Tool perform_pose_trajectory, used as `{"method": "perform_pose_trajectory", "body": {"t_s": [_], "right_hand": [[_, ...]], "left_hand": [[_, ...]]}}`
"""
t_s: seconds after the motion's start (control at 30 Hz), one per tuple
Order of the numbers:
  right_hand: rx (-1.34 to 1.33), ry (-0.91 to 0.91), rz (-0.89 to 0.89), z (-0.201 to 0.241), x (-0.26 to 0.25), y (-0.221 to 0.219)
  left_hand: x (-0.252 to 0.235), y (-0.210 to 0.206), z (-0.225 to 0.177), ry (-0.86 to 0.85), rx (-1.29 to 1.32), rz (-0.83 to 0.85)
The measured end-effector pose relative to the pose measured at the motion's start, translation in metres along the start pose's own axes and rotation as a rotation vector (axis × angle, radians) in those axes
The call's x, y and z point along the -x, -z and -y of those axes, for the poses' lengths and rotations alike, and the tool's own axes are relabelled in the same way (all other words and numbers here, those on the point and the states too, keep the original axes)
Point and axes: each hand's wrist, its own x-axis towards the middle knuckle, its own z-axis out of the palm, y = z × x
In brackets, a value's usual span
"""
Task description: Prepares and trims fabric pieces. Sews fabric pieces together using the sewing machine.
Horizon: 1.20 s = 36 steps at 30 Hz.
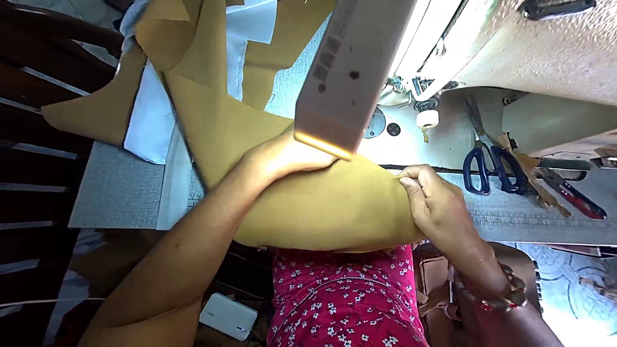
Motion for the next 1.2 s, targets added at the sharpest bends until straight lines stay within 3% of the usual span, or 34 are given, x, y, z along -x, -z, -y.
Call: {"method": "perform_pose_trajectory", "body": {"t_s": [0.1, 0.2, 0.37, 0.57, 0.63, 0.9, 1.03, 1.1, 1.2], "right_hand": [[-0.018, -0.070, 0.096, -0.003, -0.010, 0.001], [0.148, -0.063, 0.108, -0.006, -0.016, -0.012], [0.316, 0.121, -0.038, -0.014, -0.010, -0.023], [0.342, 0.197, -0.054, -0.017, -0.011, -0.025], [0.315, 0.162, -0.033, -0.017, -0.011, -0.024], [0.188, 0.084, 0.035, -0.022, -0.016, -0.016], [0.177, 0.087, 0.028, -0.022, -0.017, -0.015], [0.188, 0.083, 0.024, -0.023, -0.016, -0.016], [0.198, 0.075, 0.024, -0.024, -0.015, -0.016]], "left_hand": [[-0.016, 0.000, 0.029, 0.120, 0.084, 0.212], [-0.029, -0.017, 0.054, 0.290, -0.027, 0.240], [-0.056, 0.008, -0.014, 0.445, -0.043, 0.321], [-0.066, 0.021, -0.049, 0.563, -0.092, 0.395], [-0.059, 0.018, -0.048, 0.484, -0.132, 0.316], [-0.023, -0.034, -0.063, 0.190, -0.389, -0.330], [-0.018, -0.069, -0.083, 0.311, -0.530, -0.449], [-0.014, -0.083, -0.091, 0.382, -0.500, -0.506], [-0.006, -0.103, -0.108, 0.540, -0.372, -0.457]]}}
